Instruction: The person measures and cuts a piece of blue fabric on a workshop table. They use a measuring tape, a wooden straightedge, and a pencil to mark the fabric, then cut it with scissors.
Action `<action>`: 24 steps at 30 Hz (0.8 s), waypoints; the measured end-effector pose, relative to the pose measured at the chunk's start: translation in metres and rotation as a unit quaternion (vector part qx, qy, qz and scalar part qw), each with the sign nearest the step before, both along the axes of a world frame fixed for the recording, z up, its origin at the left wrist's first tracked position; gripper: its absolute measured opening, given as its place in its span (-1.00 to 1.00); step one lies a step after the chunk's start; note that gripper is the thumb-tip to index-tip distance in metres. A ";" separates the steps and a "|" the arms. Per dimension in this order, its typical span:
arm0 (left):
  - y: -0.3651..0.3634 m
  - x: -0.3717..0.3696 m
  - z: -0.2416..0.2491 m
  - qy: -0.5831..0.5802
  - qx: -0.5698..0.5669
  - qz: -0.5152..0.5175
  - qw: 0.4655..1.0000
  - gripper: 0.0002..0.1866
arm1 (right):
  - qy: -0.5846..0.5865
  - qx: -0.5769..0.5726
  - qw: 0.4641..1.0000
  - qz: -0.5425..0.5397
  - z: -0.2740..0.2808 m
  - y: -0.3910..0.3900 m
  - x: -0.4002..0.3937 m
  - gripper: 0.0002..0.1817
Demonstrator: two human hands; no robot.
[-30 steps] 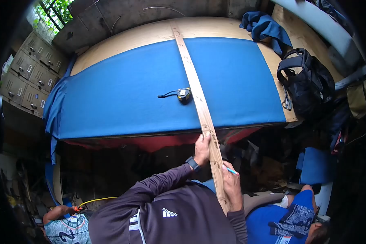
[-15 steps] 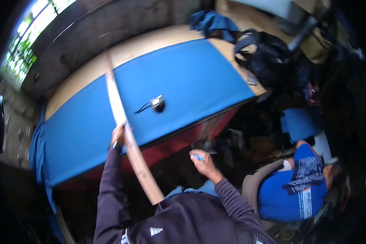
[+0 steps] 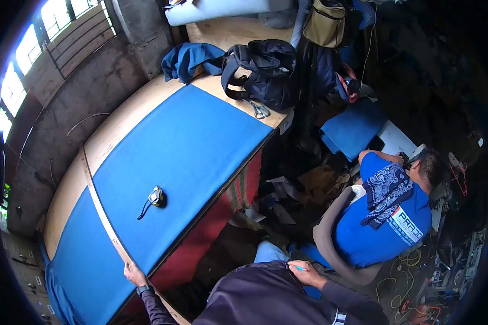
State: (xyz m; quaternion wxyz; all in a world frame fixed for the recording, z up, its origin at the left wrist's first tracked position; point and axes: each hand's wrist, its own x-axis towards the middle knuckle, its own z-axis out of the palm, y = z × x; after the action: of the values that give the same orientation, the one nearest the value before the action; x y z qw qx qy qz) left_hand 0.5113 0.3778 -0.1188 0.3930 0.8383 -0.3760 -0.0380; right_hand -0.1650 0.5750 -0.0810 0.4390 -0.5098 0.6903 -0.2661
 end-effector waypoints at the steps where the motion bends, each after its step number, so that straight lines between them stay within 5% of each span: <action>1: -0.011 -0.020 -0.003 0.002 -0.038 -0.033 0.999 -0.58 | -0.003 -0.004 1.000 -0.011 -0.009 -0.010 0.000 -0.68; 7: -0.095 -0.196 0.004 -0.010 -0.069 -0.234 0.970 -0.60 | -0.003 0.007 1.000 0.004 -0.114 -0.065 -0.036 -0.77; 8: -0.105 -0.220 0.006 -0.015 -0.058 -0.258 0.964 -0.59 | -0.005 -0.058 0.998 -0.007 -0.097 -0.074 -0.039 -0.79; 12: -0.135 -0.300 0.026 0.002 -0.016 -0.315 0.949 -0.58 | 0.001 0.035 0.999 -0.038 -0.030 -0.104 -0.066 -0.81; 20: -0.185 -0.353 0.014 0.015 0.027 -0.357 0.934 -0.65 | 0.135 0.101 0.985 0.040 -0.075 -0.118 -0.102 -0.88; 24: -0.230 -0.376 0.015 -0.004 -0.007 -0.379 0.925 -0.68 | 0.032 0.079 0.995 -0.048 -0.099 -0.159 -0.112 -0.87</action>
State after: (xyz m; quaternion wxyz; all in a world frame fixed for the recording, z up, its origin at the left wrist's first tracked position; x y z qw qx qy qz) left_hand 0.1350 0.1480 -0.1033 0.3536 0.6305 -0.6678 -0.1777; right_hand -0.2768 0.4160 -0.1796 0.4419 -0.4479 0.7470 -0.2149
